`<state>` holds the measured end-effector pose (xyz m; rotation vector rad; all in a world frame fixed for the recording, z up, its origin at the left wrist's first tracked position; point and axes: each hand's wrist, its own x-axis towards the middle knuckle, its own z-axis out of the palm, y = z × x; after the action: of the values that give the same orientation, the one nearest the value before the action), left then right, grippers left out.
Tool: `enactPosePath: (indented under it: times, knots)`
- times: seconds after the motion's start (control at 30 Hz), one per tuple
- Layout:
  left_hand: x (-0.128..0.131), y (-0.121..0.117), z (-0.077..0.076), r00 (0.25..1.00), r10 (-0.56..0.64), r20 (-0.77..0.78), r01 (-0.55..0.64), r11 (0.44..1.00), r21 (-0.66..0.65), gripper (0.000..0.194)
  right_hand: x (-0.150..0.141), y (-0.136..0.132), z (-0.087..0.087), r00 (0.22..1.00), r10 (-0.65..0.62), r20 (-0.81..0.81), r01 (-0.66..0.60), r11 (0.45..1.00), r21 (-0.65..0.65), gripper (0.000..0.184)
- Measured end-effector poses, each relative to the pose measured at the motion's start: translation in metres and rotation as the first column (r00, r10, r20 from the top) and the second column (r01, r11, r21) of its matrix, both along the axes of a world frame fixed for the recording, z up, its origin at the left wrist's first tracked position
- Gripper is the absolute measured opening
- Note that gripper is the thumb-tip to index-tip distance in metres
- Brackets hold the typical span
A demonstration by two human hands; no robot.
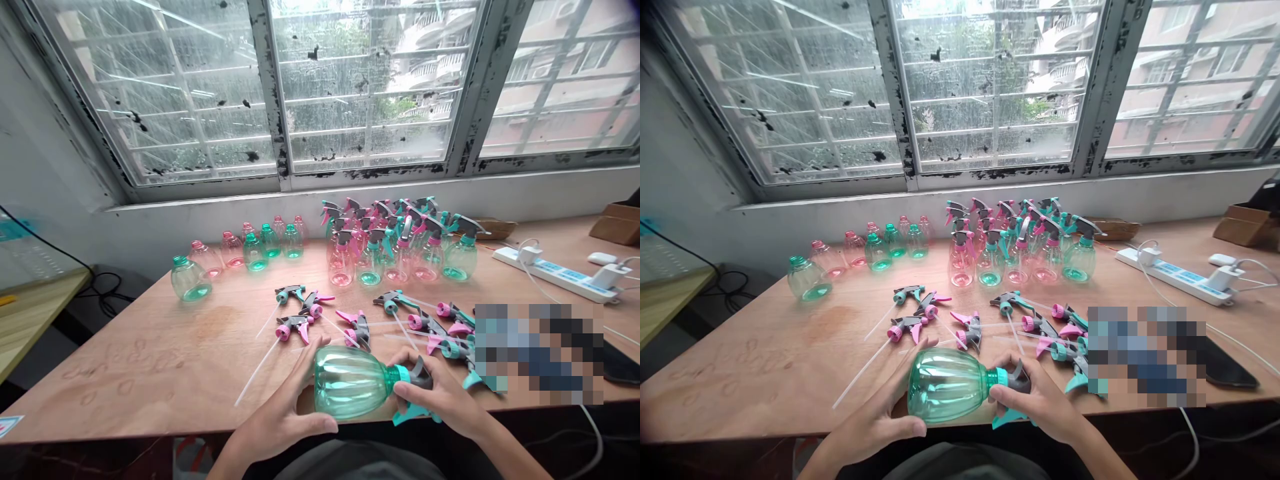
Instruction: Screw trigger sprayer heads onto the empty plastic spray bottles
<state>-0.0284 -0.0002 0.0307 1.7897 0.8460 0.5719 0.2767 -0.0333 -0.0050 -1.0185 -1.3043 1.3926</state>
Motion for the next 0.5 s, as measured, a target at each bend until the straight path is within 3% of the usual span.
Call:
enactPosePath:
  times: [0.23,0.5]
  knots:
    - [0.0003,0.0027,-0.0097,0.994,-0.044,0.095,0.045,0.999,-0.013,0.1,0.0001,0.0012,0.0013,0.998,-0.003,-0.067,0.002,1.0,-0.009,0.034]
    - [0.0035,0.0025,-0.0042,0.974,-0.041,0.222,0.087,0.976,-0.201,0.089,-0.001,0.0028,-0.0007,0.998,-0.037,-0.05,0.036,0.999,-0.021,0.036]
